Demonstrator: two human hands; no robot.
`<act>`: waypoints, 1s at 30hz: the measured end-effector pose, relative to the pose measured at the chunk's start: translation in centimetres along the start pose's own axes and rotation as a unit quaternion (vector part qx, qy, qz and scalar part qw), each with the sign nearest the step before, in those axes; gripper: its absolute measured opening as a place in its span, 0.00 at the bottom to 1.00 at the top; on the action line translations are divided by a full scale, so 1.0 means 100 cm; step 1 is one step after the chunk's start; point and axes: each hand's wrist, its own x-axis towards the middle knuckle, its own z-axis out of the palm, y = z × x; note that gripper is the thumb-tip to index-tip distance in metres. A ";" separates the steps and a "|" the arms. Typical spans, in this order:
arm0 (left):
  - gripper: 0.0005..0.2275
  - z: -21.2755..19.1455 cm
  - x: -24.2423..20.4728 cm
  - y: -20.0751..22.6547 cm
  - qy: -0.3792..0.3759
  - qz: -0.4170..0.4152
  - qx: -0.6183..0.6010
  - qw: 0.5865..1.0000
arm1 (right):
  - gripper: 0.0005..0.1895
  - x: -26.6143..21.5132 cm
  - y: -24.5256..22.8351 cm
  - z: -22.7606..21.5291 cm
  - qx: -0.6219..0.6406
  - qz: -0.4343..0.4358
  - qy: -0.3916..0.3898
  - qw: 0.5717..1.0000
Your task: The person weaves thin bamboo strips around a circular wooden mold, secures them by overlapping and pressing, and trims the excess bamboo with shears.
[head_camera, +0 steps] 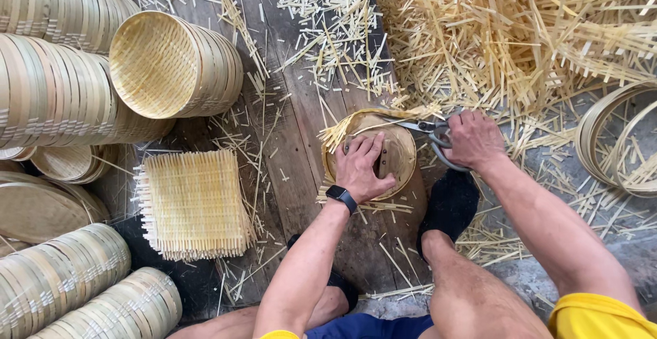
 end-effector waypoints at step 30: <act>0.51 0.013 -0.015 0.023 0.200 -0.202 -0.111 0.952 | 0.37 -0.007 0.013 -0.045 -0.038 0.013 -0.174 0.984</act>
